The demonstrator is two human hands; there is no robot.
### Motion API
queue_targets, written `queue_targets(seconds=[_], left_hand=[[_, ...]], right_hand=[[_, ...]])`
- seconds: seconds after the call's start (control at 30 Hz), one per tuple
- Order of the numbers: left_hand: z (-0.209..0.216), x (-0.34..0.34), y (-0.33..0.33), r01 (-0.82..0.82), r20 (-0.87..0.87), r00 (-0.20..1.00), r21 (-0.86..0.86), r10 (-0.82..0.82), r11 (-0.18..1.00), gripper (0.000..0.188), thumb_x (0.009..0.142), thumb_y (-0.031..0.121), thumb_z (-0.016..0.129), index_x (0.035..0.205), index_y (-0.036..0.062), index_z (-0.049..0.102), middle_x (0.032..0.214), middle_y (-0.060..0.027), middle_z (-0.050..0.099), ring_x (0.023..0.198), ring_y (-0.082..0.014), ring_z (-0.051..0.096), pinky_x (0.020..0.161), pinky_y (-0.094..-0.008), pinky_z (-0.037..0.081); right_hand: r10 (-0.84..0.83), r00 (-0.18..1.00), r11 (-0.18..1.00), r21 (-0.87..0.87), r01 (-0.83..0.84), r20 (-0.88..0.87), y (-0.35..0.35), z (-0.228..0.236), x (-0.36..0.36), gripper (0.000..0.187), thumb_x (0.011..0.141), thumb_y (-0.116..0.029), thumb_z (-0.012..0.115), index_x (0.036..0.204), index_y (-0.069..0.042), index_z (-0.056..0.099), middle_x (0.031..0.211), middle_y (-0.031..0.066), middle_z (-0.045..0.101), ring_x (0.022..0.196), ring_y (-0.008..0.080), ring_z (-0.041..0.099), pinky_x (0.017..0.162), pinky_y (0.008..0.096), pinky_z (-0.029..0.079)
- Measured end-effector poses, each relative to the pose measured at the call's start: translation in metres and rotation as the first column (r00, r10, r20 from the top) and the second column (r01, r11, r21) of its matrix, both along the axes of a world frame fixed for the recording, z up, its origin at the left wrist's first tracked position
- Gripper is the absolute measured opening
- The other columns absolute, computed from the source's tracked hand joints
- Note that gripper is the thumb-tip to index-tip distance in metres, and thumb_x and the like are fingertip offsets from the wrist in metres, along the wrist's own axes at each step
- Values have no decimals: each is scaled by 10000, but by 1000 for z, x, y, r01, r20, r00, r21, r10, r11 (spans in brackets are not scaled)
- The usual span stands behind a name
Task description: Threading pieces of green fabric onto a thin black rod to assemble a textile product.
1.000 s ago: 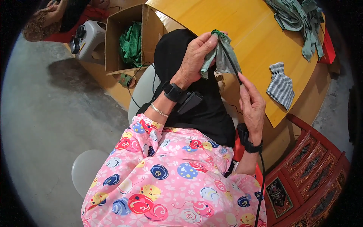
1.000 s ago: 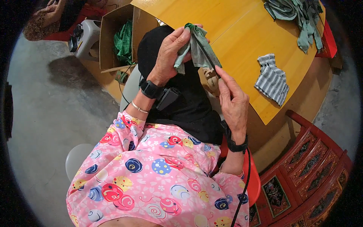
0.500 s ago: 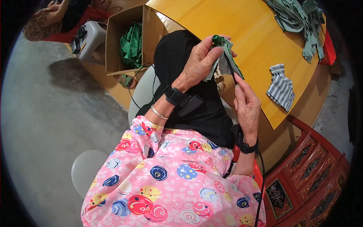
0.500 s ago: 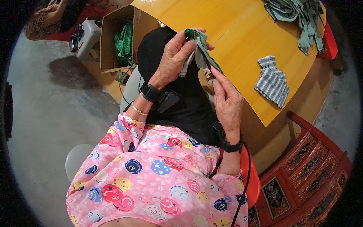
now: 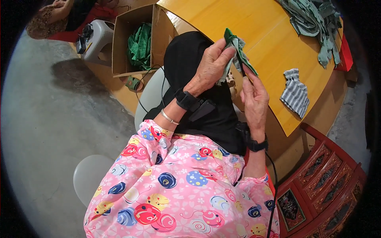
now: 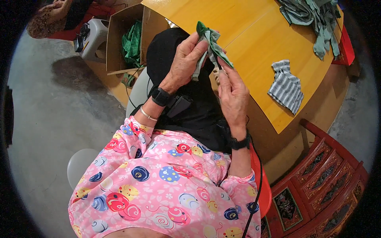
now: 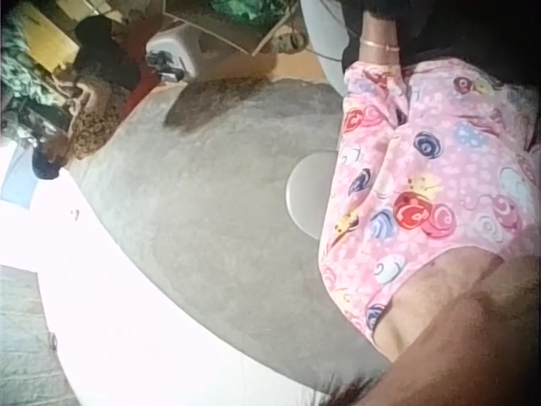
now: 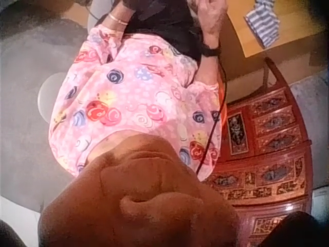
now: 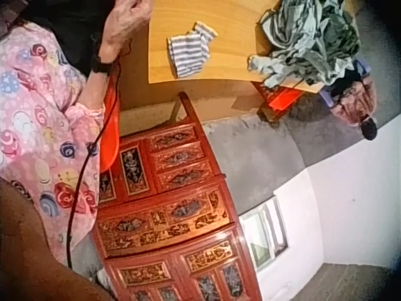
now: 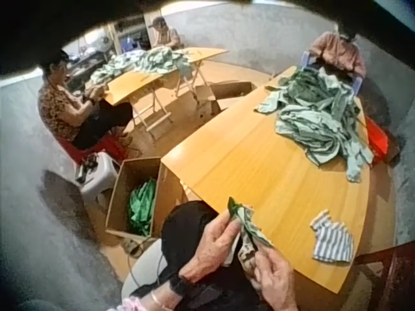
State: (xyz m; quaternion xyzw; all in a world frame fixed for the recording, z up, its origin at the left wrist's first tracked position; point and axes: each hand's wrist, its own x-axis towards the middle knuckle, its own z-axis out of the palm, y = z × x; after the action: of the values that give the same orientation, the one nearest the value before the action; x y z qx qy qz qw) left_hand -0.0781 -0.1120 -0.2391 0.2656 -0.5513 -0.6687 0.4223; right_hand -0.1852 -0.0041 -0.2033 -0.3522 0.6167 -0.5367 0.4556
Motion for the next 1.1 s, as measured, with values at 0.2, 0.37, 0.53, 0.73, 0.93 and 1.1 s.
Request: queue_targets(seconds=[0.2, 0.37, 0.53, 0.73, 0.93, 1.1], left_hand=[[6, 3, 0, -63, -96, 992, 238, 88, 969, 285, 951, 233, 426, 1165, 55, 490, 972, -86, 654, 503, 2, 430, 445, -129, 333], [6, 2, 0, -31, -100, 993, 234, 56, 972, 309, 948, 230, 432, 1188, 42, 486, 973, -85, 650, 564, -9, 493, 480, -134, 375], [10, 4, 1, 16, -145, 989, 234, 19, 972, 343, 946, 238, 437, 1226, 43, 471, 977, -96, 649, 640, -22, 546, 513, -139, 399], [12, 5, 1, 34, -150, 989, 203, -3, 979, 327, 953, 229, 416, 1224, 56, 477, 975, -97, 650, 641, -18, 542, 510, -133, 380], [13, 11, 0, 126, -130, 985, 113, -111, 986, 321, 960, 232, 394, 1219, 62, 479, 989, -91, 643, 683, -24, 549, 518, -137, 369], [11, 12, 2, 154, 33, 987, 21, -154, 988, 306, 946, 157, 405, 1221, 49, 483, 1012, -62, 625, 828, -38, 553, 637, -156, 414]], right_hand=[[111, 971, 978, 198, -68, -212, 20, 27, -20, 272, 908, -109, 492, 1164, -83, 581, 728, -50, 513, 532, 21, 358, 468, 178, 302], [47, 960, 992, 122, -14, -276, 32, 31, -24, 304, 917, -119, 494, 1215, -94, 544, 674, -77, 436, 494, 3, 308, 435, 164, 235], [75, 931, 991, 133, -28, -357, 27, 26, -26, 287, 905, -96, 497, 1183, -89, 568, 776, -29, 545, 530, 23, 364, 464, 182, 303], [109, 932, 980, 196, -41, -347, 27, 29, -28, 280, 894, -77, 499, 1161, -83, 582, 845, 10, 617, 573, 43, 419, 506, 199, 371], [154, 952, 973, 209, -99, -264, 29, 30, -35, 273, 898, -82, 501, 1156, -87, 590, 765, -34, 562, 545, 27, 385, 478, 188, 330], [195, 966, 964, 215, -156, -172, 29, 27, -45, 267, 902, -82, 499, 1151, -94, 597, 718, -56, 510, 517, 17, 336, 459, 176, 286]])
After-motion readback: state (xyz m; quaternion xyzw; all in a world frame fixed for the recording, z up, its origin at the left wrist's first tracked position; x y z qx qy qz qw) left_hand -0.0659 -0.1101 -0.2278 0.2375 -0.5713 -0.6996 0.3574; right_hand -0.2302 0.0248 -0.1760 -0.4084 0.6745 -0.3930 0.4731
